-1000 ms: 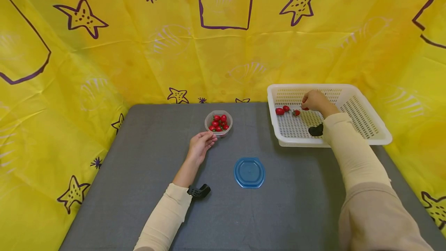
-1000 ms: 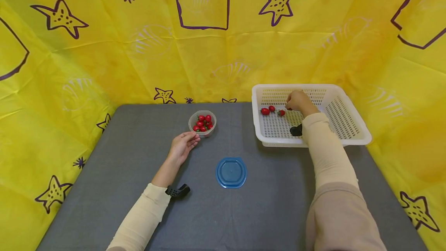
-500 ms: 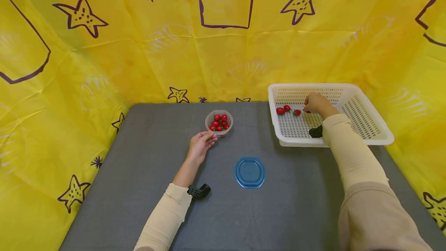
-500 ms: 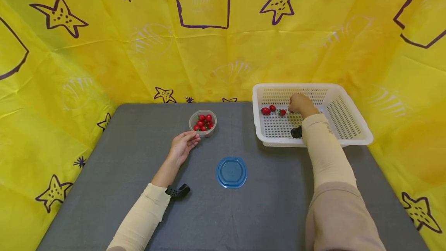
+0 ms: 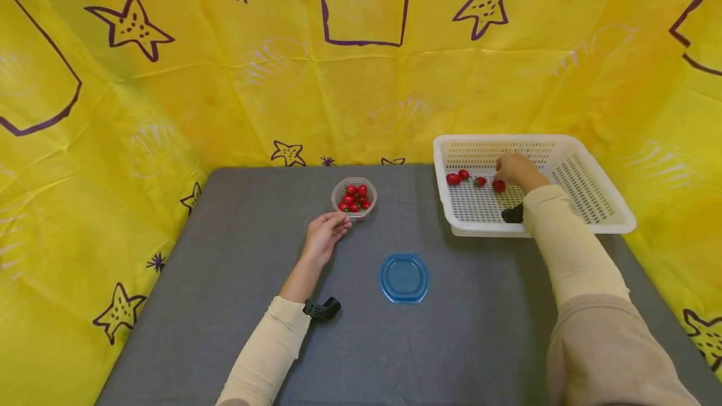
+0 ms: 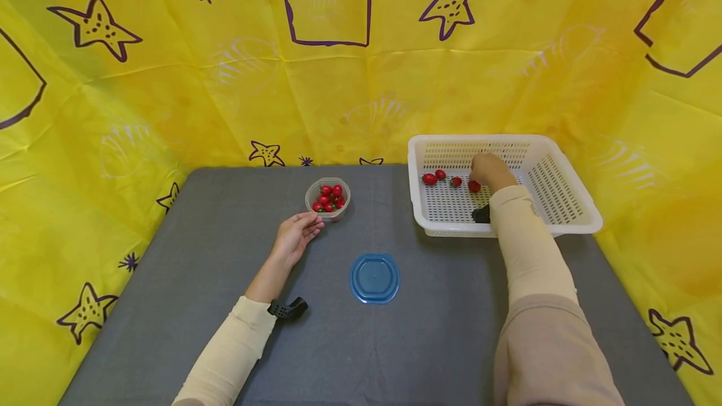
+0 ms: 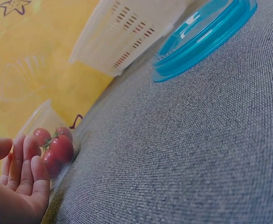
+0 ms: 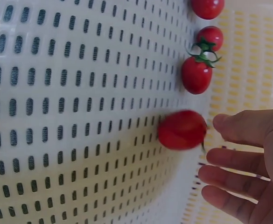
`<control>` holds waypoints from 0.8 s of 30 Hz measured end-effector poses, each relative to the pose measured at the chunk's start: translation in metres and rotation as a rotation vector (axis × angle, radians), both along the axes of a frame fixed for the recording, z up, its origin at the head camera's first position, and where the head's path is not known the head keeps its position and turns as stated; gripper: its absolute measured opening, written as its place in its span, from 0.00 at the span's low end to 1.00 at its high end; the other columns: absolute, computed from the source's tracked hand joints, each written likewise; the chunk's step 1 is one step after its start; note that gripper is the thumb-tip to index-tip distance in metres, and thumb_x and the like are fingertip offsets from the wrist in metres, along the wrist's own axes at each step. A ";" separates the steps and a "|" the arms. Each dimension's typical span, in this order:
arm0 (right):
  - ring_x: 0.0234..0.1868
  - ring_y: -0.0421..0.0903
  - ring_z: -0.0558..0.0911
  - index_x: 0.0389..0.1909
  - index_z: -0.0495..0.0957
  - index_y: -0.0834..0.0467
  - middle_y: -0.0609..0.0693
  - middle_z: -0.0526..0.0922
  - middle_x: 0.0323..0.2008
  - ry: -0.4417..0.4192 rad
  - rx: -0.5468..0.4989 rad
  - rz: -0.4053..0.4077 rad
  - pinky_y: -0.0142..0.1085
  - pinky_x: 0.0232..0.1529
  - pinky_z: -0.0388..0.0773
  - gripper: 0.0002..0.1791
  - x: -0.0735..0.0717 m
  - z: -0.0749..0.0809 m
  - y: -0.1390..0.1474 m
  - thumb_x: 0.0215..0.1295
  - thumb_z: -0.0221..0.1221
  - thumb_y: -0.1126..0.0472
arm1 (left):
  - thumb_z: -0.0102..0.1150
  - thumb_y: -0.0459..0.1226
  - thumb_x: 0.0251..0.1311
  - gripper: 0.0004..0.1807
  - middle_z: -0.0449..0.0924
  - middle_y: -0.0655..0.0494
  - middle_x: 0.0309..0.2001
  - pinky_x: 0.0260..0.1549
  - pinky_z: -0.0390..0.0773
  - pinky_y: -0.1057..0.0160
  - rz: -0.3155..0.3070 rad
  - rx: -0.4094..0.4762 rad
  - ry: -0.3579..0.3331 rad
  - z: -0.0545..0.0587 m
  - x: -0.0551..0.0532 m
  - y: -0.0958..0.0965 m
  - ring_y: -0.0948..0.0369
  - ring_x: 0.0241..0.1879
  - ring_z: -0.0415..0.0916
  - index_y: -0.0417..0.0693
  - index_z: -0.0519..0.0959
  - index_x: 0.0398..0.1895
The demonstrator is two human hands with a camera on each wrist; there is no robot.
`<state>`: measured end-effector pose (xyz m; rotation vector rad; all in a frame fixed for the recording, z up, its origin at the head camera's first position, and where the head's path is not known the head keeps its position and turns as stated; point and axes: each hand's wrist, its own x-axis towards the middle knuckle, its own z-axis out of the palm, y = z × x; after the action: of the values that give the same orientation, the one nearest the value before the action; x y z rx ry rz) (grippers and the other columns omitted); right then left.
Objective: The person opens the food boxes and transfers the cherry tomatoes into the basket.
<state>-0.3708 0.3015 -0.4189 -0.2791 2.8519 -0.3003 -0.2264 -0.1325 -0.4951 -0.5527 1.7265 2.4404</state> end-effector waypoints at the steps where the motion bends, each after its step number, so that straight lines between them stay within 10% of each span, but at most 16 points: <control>1: 0.43 0.63 0.78 0.41 0.77 0.72 0.68 0.81 0.41 -0.002 0.001 0.001 0.56 0.47 0.74 0.15 0.000 0.001 0.000 0.58 0.59 0.63 | 0.54 0.33 0.68 0.04 0.83 0.61 0.26 0.34 0.80 0.71 0.001 0.003 0.001 0.000 0.000 0.000 0.67 0.28 0.82 0.40 0.75 0.41; 24: 0.41 0.60 0.80 0.47 0.78 0.71 0.68 0.82 0.44 0.113 -0.068 0.126 0.54 0.46 0.76 0.18 0.001 0.042 -0.055 0.67 0.54 0.60 | 0.54 0.33 0.68 0.02 0.83 0.61 0.25 0.34 0.80 0.70 0.008 0.013 0.010 0.003 0.002 0.001 0.67 0.28 0.82 0.42 0.75 0.39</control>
<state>-0.3698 0.2466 -0.3765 -0.5017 2.9214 -0.3669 -0.2244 -0.1311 -0.4923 -0.5483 1.7139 2.4628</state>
